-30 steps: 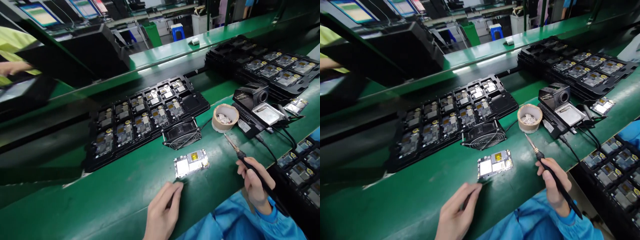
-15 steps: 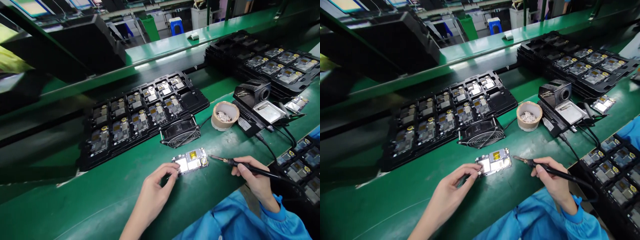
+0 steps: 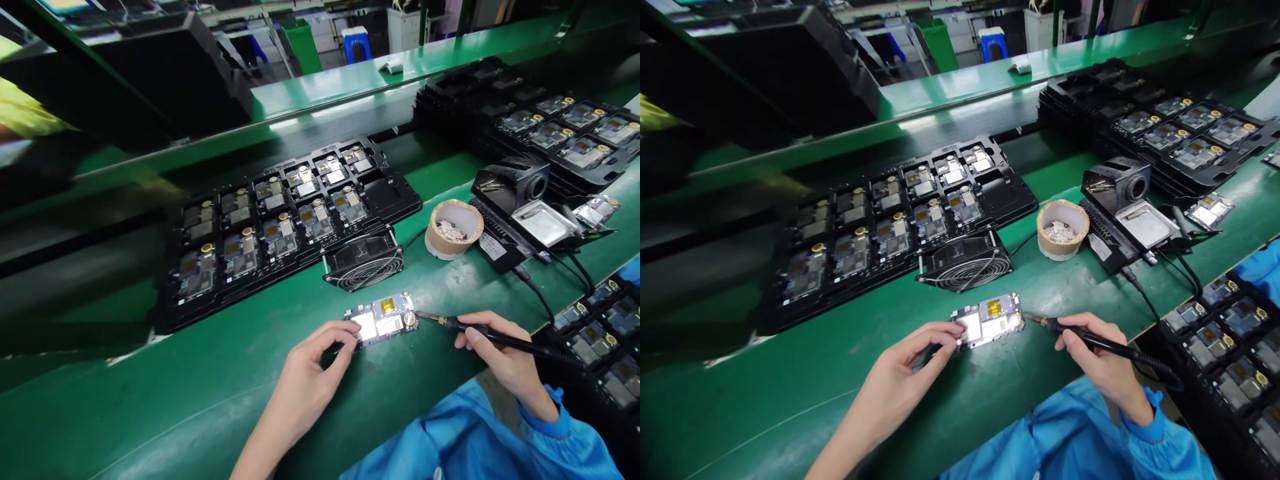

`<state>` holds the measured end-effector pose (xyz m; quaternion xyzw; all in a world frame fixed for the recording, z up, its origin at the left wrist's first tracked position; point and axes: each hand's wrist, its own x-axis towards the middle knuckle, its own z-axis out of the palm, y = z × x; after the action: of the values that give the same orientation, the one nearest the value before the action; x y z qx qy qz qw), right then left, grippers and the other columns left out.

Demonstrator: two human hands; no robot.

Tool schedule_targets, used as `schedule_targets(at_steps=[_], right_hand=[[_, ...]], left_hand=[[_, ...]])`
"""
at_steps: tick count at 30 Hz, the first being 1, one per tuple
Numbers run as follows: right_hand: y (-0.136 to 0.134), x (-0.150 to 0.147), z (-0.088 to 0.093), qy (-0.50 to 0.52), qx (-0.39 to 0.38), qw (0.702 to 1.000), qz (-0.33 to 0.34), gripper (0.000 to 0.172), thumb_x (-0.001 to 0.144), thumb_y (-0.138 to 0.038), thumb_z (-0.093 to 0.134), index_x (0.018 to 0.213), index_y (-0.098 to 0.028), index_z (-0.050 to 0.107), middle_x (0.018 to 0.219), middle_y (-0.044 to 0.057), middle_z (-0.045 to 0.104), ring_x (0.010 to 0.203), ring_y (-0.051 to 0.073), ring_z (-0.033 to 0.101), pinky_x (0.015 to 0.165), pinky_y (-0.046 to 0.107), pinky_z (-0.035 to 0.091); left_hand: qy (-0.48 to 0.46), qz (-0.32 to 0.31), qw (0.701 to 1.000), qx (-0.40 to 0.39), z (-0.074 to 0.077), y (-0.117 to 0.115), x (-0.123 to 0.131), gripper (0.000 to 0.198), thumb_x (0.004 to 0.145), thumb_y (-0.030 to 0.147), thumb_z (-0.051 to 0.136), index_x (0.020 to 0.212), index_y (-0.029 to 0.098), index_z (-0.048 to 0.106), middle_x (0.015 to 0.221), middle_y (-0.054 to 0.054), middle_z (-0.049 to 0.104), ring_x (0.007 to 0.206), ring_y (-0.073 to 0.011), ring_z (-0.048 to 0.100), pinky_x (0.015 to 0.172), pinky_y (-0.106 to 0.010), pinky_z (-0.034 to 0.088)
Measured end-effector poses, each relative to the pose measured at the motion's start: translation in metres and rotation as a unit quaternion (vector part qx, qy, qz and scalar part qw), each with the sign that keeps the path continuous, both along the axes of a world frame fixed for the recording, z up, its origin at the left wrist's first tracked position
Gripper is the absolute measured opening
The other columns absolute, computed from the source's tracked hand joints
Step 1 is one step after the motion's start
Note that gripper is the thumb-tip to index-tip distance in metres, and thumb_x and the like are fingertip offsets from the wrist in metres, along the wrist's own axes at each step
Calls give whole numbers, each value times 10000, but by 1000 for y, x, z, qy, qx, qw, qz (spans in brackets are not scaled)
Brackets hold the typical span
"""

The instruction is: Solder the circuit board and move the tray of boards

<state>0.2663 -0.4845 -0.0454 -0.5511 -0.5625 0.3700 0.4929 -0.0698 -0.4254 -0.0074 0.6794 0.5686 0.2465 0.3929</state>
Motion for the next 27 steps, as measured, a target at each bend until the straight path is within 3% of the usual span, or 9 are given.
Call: schedule_targets(at_steps=[9,18,27], right_hand=[[6,-3,11,-7,21,1000,7,132,1039,-228,717,1094,-244,835,752,-11,822,549,150,718,553,212,591],[4,-2,7,-12,16,1000,9,130,1035,-254,724,1075,-231,846,748,14,821,556,182,734,526,247,593],[6,-3,6,-7,43,999,17,165,1018,-187,713,1102,-260,836,772,-31,822,610,148,754,605,212,600]], left_hand=[[9,-12,1000,6,2,4,5,293,1016,445,645,854,253,795,1111,-81,852,1047,-257,817,905,-332,607],[18,-37,998,37,8,10,15,280,1037,378,632,847,249,793,1073,-71,847,987,-238,805,891,-319,609],[28,-50,997,46,6,14,18,273,1038,380,642,846,261,795,1073,-57,845,985,-235,803,873,-308,607]])
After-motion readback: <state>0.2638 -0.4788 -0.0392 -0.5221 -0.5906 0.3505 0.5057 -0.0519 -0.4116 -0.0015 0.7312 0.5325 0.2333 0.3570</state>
